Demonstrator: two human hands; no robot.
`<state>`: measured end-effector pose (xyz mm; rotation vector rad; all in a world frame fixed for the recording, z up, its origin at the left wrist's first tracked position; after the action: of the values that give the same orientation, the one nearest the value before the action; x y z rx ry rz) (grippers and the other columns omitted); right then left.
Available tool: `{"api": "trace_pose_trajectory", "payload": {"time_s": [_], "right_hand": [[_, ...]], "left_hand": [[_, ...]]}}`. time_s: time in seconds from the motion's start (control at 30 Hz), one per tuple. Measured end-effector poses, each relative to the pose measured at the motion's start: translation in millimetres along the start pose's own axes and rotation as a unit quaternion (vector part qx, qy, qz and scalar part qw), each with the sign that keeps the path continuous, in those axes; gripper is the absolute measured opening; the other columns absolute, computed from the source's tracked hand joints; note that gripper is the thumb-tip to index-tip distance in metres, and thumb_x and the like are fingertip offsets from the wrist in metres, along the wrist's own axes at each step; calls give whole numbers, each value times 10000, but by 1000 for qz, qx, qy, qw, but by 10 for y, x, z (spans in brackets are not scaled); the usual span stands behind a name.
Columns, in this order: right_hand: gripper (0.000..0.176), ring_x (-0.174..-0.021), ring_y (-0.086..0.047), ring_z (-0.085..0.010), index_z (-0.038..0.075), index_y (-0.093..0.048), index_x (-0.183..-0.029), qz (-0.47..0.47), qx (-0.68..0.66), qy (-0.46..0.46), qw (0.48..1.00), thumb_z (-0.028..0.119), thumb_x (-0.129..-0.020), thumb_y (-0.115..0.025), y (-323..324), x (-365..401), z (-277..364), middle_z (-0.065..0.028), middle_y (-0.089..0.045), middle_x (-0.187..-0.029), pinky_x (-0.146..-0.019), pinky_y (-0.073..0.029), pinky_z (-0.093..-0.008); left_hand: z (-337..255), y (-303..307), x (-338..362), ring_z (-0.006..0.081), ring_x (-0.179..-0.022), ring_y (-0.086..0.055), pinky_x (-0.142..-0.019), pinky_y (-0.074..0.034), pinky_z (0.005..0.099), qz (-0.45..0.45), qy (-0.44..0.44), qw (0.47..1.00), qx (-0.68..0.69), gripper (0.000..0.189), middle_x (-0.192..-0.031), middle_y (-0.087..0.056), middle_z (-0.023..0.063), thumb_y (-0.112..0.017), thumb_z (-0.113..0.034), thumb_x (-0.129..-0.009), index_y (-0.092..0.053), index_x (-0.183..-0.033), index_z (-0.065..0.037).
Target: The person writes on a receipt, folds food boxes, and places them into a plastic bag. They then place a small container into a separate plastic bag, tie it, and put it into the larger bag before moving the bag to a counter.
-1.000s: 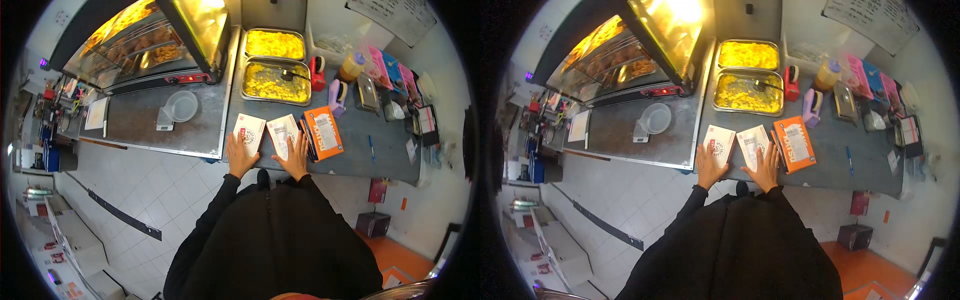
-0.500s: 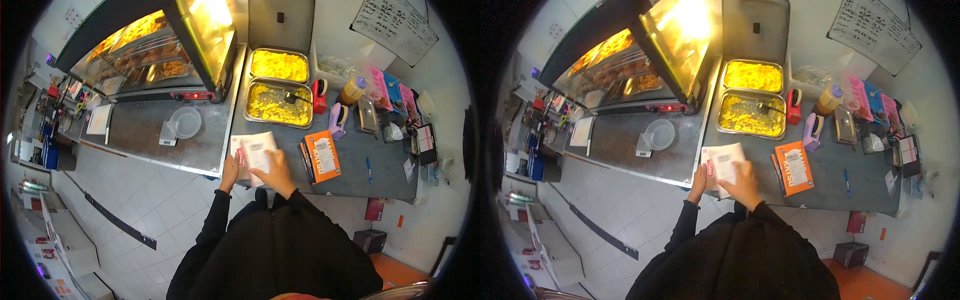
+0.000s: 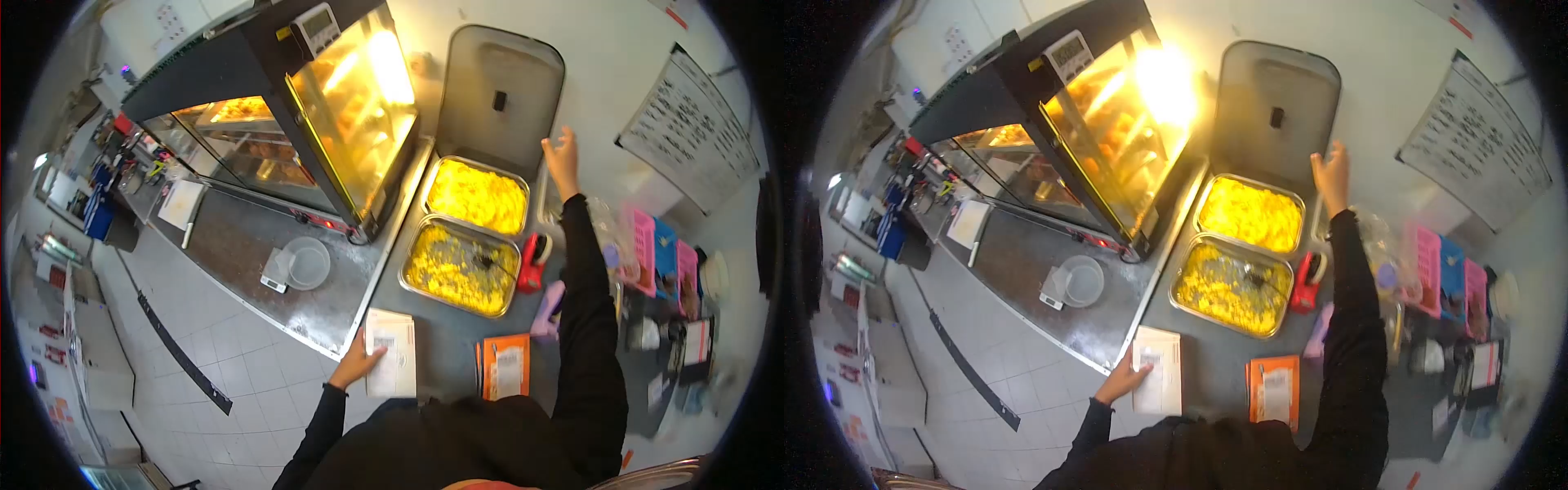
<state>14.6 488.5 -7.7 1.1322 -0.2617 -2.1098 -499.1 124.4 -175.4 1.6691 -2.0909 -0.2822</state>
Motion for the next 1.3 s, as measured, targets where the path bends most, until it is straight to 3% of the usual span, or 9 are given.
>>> {"api": "trace_pose_trajectory", "payload": {"time_s": [0.17,0.4,0.53,0.57,0.63,0.73,0.87,1.0,1.3], "right_hand": [[786,-1177,-458,-415,-61,-294,-1347,-21,50,-142,988,291,-771,-697,-549,-1310,-801,-300,-464,-1256,-987,-376,-448],[537,-1063,-551,-396,63,-436,-1283,132,104,-189,967,241,-807,-610,-1136,-1328,-1377,-203,-584,-1152,-888,-447,-473],[366,-955,-587,-408,85,-498,-1120,45,145,-102,983,238,-799,-585,-716,-871,-916,-191,-626,-1016,-791,-473,-485],[377,-935,-592,-401,88,-502,-1118,51,137,-87,985,245,-789,-597,-640,-754,-844,-184,-630,-1002,-780,-473,-481],[457,-900,-599,-391,108,-503,-1178,68,117,-83,987,250,-760,-621,-344,-459,-527,-161,-644,-971,-754,-476,-463],[402,-846,-606,-398,91,-522,-1120,17,36,17,999,213,-748,-614,95,-57,-113,-161,-651,-902,-703,-476,-465],[537,-835,-614,-409,82,-461,-1275,49,95,-85,991,130,-757,-591,521,390,349,-199,-647,-914,-708,-493,-456],[638,-914,-619,-382,88,-385,-1363,19,-8,50,999,50,-763,-599,700,1083,402,-193,-633,-1017,-761,-492,-419],[638,-886,-497,-215,186,-311,-1432,39,224,62,972,10,-859,-531,542,2449,260,-47,-554,-1074,-713,-338,-353]], "left_hand": [[-602,-298,79,468,-1280,-279,-1012,-313,519,-131,88,955,-251,1200,-1379,-241,343,-761,-546,-628,-98,-1403,86],[-903,-371,-10,455,-1261,-278,-1039,-250,507,-110,117,902,-400,1199,-1371,-241,307,-802,-482,-597,-109,-1410,60],[-1345,-647,-331,368,-1238,-361,-978,-351,441,-99,-96,974,-178,974,-1353,-318,252,-735,-352,-768,-136,-1392,95],[-1133,-846,-446,349,-1238,-374,-993,-347,425,-61,15,998,13,943,-1367,-307,255,-675,-397,-807,-117,-1404,75],[-744,-1410,-636,311,-1238,-400,-1021,-338,391,21,230,895,381,889,-1397,-284,261,-554,-488,-886,-79,-1428,33],[-376,-1904,-954,308,-1223,-428,-1026,-344,390,45,338,807,482,819,-1418,-295,213,-397,-575,-919,-91,-1444,-27],[-325,-2161,-1335,342,-1212,-451,-1000,-390,448,-5,271,782,561,703,-1402,-351,173,-224,-577,-949,-163,-1431,-69],[-56,-2254,-1558,237,-661,-610,-572,-527,330,-95,294,759,573,610,-995,-591,160,-191,-569,-955,-427,-1189,-58],[-130,-1953,-1841,305,-1042,-530,-819,-496,431,26,217,772,597,662,-1258,-464,194,-220,-587,-945,-341,-1323,-56]]}}
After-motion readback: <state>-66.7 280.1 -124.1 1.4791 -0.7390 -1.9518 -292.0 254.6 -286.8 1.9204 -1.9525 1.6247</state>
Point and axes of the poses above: each hand's wrist, its own x-axis away from the middle knuckle, its own y-axis out of the back of the hand, z = x × y, the point moved 6 cm from there along -x, towards the middle knuckle
